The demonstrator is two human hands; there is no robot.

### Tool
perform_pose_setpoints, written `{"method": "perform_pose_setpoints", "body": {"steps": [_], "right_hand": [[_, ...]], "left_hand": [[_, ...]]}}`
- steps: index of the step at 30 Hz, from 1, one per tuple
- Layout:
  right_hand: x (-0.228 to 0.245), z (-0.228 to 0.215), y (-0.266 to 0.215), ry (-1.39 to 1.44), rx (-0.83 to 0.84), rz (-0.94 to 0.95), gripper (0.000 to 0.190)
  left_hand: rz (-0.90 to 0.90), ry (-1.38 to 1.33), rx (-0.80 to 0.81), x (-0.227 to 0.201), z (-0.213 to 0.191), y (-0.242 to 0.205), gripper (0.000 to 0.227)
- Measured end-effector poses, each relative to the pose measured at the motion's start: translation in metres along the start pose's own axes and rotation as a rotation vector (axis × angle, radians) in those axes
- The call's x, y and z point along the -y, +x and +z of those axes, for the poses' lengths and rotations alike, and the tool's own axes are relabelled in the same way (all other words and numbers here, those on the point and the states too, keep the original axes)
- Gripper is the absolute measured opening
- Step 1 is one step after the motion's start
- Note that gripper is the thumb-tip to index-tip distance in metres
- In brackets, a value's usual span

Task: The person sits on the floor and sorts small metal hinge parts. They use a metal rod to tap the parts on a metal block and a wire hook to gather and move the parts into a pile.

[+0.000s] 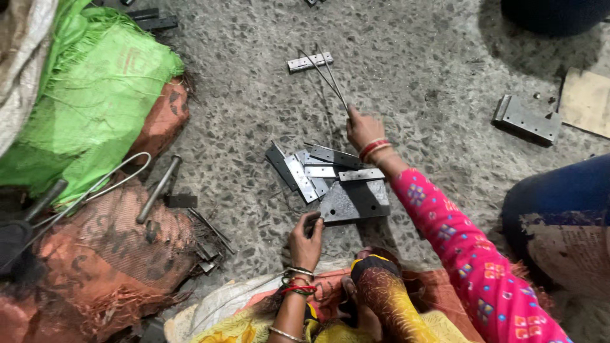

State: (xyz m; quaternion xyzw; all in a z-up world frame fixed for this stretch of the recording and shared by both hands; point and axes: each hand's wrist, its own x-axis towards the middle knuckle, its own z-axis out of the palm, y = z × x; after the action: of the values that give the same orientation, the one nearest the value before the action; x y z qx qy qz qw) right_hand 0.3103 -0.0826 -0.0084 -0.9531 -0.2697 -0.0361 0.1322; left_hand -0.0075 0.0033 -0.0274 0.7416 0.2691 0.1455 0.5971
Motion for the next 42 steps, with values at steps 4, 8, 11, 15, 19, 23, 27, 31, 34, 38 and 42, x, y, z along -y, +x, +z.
{"method": "perform_pose_setpoints", "body": {"steps": [4, 8, 11, 15, 19, 23, 27, 31, 34, 38, 42], "right_hand": [[0.015, -0.036, -0.116, 0.145, 0.208, 0.054, 0.055], [-0.012, -0.072, -0.268, 0.372, -0.058, -0.132, 0.053], [-0.041, -0.077, -0.303, 0.154, -0.173, 0.138, 0.049], [-0.085, -0.070, -0.278, -0.230, 0.129, 0.440, 0.064], [-0.101, -0.037, -0.243, -0.165, -0.097, 0.082, 0.064], [-0.084, 0.003, -0.174, 0.003, -0.107, -0.348, 0.066], [-0.072, 0.012, -0.136, -0.227, 0.207, -0.330, 0.050], [-0.085, -0.004, -0.119, -0.053, 0.296, -0.297, 0.033], [-0.094, -0.012, -0.134, 0.272, 0.307, -0.155, 0.033], [-0.092, -0.026, -0.177, 0.856, 0.417, 0.382, 0.041], [-0.076, -0.070, -0.241, 1.257, 0.384, 0.558, 0.046]], "left_hand": [[-0.106, 0.106, 0.010, -0.009, -0.003, 0.002, 0.024], [0.040, 0.018, -0.014, -0.008, 0.000, 0.003, 0.022], [0.084, 0.010, -0.017, -0.009, 0.003, -0.003, 0.022], [-0.013, 0.001, 0.011, -0.017, 0.003, 0.003, 0.023], [0.030, 0.037, -0.005, -0.015, 0.001, -0.001, 0.022], [-0.001, 0.040, 0.016, -0.016, 0.000, 0.004, 0.023], [0.000, 0.034, 0.027, -0.012, -0.002, -0.001, 0.023], [0.005, 0.007, 0.031, -0.014, -0.001, 0.003, 0.023], [-0.018, 0.086, 0.046, -0.014, 0.000, 0.003, 0.022], [-0.007, 0.054, 0.033, -0.015, -0.002, 0.005, 0.022], [0.041, -0.024, 0.047, -0.009, -0.003, 0.009, 0.022]]}}
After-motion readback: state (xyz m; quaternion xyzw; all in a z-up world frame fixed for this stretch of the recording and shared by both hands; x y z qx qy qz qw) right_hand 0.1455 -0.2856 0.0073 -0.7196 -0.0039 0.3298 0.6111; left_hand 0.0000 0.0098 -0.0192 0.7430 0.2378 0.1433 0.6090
